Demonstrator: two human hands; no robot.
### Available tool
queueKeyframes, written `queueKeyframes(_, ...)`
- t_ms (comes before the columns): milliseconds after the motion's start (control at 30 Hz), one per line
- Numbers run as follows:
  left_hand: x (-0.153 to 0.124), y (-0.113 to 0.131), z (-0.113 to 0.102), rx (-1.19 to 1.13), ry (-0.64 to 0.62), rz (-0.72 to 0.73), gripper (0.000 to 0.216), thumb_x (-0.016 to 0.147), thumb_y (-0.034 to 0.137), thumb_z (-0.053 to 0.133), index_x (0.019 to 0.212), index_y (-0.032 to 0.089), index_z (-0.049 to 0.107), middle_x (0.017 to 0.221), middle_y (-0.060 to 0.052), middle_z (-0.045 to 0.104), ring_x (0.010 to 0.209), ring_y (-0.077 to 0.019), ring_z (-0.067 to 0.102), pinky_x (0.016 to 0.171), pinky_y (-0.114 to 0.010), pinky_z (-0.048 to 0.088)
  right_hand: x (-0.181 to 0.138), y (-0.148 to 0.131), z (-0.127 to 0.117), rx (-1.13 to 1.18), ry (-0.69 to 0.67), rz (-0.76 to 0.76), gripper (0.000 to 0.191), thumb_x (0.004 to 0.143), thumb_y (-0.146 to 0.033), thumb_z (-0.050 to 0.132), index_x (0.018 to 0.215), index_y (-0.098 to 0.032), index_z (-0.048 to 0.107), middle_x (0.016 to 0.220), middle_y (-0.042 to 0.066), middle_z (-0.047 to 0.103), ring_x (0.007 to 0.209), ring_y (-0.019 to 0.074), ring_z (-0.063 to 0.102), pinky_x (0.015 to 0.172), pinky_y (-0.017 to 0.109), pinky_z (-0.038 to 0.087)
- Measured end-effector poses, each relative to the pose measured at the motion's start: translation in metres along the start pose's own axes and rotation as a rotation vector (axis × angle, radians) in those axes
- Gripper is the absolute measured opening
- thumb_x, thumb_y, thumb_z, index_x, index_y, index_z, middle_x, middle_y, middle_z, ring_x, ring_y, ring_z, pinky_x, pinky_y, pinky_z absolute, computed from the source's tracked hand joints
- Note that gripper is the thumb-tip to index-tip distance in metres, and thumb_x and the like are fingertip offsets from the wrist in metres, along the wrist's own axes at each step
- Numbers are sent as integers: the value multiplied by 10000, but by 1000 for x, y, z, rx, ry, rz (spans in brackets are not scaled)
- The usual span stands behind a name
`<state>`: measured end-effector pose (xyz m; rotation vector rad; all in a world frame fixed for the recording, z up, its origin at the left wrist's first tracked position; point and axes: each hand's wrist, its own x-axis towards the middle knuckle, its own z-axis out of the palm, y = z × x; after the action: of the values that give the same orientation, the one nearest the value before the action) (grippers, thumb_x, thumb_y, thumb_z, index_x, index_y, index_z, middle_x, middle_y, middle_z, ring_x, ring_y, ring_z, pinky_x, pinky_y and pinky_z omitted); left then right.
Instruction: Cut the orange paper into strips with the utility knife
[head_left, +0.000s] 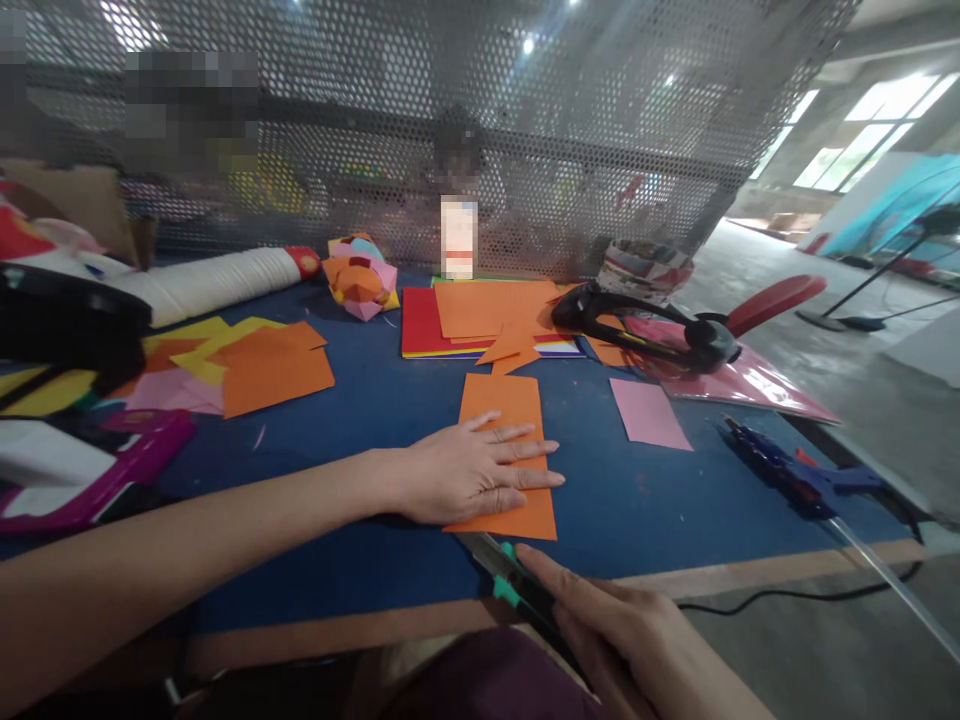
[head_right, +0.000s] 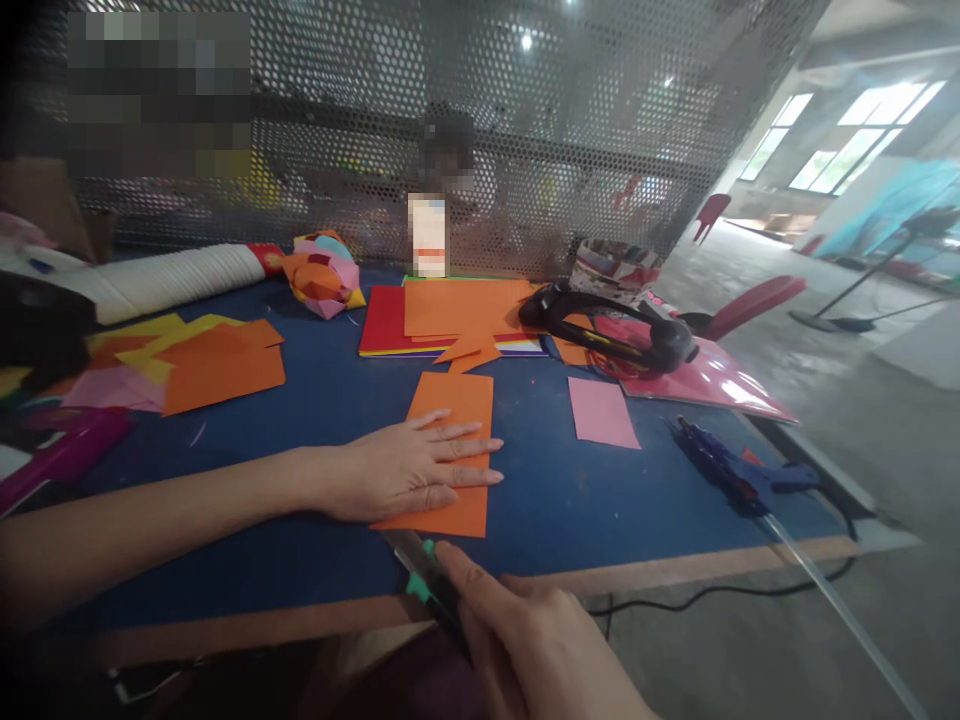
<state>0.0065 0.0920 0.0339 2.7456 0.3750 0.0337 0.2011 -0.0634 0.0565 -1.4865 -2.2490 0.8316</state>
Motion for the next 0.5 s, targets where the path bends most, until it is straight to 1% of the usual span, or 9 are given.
queueKeyframes(100,0,-1,0,2,-6,8,489,1001,510,209,1475,399,252,1597,40,148,1484,-257,116,1178,-576,104,2,2,1,9,-19,-16,515,849,-133,435,1348,-191,550,921,56,765,792,174,734,690,205,565)
queueKeyframes(200,0,-1,0,3,-19,-2,492,999,518,200,1478,409,235,1599,48,137,1486,-252,107,1180,-566,96,3,-1,-1,25,-26,-8,488,874,-159,437,1343,-221,557,860,38,760,729,163,727,689,205,561)
queueKeyframes(300,1,-1,-1,3,-30,-3,494,998,526,190,1478,417,225,1601,60,123,1488,-239,93,1186,-551,83,3,-6,-5,27,-21,6,474,908,-191,437,1369,-243,531,864,32,757,725,165,723,721,223,559)
queueKeyframes(367,1,-1,-1,8,-37,-4,498,996,531,186,1479,416,226,1601,60,118,1489,-235,91,1187,-547,85,5,-8,-5,25,-44,7,463,919,-208,433,1370,-240,532,868,38,757,731,171,723,723,231,558)
queueKeyframes(433,1,-1,-2,9,-43,-9,499,997,530,182,1479,409,230,1601,56,118,1489,-234,89,1185,-552,88,7,-10,-5,15,-61,11,454,922,-211,434,1363,-240,541,889,47,758,741,173,725,718,231,557)
queueKeyframes(500,1,-1,-2,2,-45,-7,499,998,526,185,1480,402,233,1602,53,120,1490,-236,85,1182,-567,84,7,-12,-6,-1,-50,11,453,921,-201,448,1360,-257,543,924,46,758,761,169,726,731,228,555)
